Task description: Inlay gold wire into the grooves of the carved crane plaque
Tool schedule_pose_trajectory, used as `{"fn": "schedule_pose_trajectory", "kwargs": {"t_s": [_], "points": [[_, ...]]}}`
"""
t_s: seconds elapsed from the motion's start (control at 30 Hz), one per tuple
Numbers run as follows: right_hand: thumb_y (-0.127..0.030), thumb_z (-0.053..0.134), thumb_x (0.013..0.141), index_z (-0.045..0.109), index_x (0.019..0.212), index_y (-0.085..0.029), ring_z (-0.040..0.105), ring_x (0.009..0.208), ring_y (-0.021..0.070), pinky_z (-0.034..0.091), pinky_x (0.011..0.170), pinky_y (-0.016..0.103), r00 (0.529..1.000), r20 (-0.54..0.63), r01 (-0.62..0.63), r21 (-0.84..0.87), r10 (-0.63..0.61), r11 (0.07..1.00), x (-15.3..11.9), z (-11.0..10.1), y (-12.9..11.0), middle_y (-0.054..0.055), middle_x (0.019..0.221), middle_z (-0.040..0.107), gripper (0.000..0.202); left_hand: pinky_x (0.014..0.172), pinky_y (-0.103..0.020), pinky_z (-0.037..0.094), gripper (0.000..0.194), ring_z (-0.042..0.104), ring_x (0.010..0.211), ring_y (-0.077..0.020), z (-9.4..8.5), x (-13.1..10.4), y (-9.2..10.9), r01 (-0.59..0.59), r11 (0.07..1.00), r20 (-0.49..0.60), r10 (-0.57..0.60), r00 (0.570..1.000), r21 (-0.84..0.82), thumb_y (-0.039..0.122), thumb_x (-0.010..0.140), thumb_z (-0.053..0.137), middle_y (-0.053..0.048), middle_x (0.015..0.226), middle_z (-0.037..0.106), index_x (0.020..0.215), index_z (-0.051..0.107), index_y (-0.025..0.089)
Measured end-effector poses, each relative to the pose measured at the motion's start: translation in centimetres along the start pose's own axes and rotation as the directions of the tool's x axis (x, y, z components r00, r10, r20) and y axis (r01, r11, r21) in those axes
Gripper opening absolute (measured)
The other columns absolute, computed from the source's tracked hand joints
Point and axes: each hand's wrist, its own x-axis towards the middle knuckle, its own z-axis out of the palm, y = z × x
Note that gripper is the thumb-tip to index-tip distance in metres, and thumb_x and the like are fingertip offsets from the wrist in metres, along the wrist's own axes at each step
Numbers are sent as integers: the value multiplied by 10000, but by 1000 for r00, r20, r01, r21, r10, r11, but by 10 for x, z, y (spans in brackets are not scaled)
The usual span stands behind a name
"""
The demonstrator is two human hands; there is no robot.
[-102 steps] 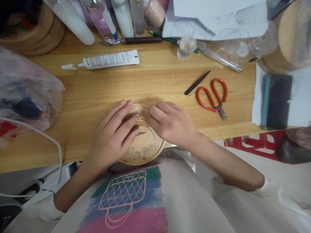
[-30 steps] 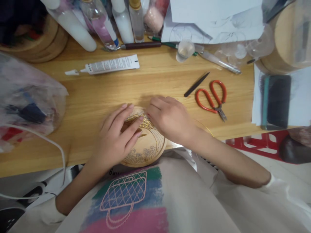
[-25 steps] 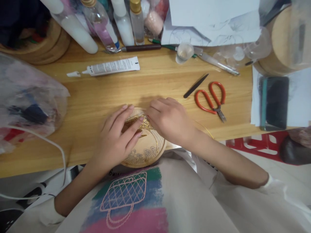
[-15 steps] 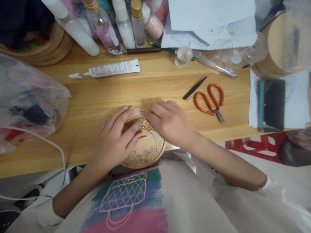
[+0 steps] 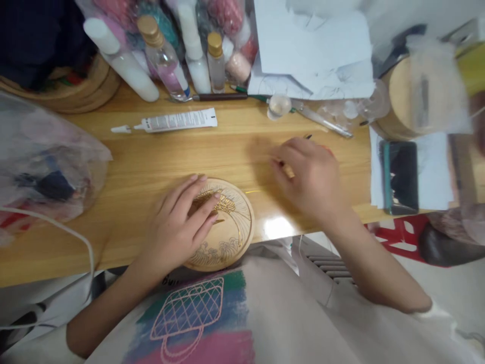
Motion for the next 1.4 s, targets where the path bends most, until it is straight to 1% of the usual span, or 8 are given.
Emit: {"fn": "schedule_pose_trajectory", "kwargs": {"t_s": [0.13,0.3,0.67,0.77,0.87,1.0,1.13,1.4], "points": [[-141,643,812,733,952,-195,630,717,220,411,597,327,991,-1,-128,-233,131,964,3,-16,60,122,883,739,174,949,-459,509,232,587,1251,-331,1,0,0,6,1000,-21,-6,1000,6,228,924,615,-179,1337,628,1142,670,173],[-197,614,824,737,1000,-190,603,763,235,411,625,339,975,211,142,-351,-69,926,4,-18,86,110,910,721,214,919,-453,526,212,606,1224,-336,2,1,0,-11,1000,-59,12,998,13,224,931,595,-183,1317,641,1110,694,168],[-235,597,875,718,776,-197,574,622,193,404,572,328,978,163,172,-292,-129,941,12,-12,69,94,678,708,161,931,-456,522,216,604,1232,-343,-1,3,1,-7,1000,-42,7,999,10,200,908,631,-193,1316,641,1109,695,156],[-188,707,790,739,842,-212,645,633,193,468,581,327,994,-64,-88,22,89,996,6,-20,53,91,724,745,65,933,-462,522,221,596,1243,-347,-1,2,1,-2,1000,-36,2,999,-2,195,910,623,-198,1336,627,1117,691,157],[-156,814,700,735,719,-222,664,571,192,486,515,326,890,-208,-254,513,406,820,0,-27,24,66,660,732,104,936,-464,526,227,603,1239,-346,-1,2,1,-6,1000,-33,6,999,11,209,908,633,-193,1328,634,1124,683,161],[-107,758,772,736,883,-233,726,630,171,590,589,294,910,94,-308,806,404,505,-4,-28,-13,29,726,755,170,933,-454,529,235,612,1232,-339,-1,2,1,-18,999,-39,19,999,33,216,905,642,-183,1322,641,1133,671,169],[-182,771,779,695,875,-235,737,656,152,630,633,282,892,362,-443,820,270,362,-1,-19,-38,-6,753,760,134,934,-456,523,228,618,1221,-345,-2,2,1,-20,999,-34,21,999,27,214,907,635,-189,1314,644,1125,677,161],[-202,722,830,731,893,-203,735,780,144,622,711,260,925,334,-364,639,182,678,3,-5,-56,18,851,774,63,970,-441,491,241,582,1266,-333,-2,1,1,5,1000,-1,-5,1000,17,246,936,608,-181,1357,619,1154,661,162]]}}
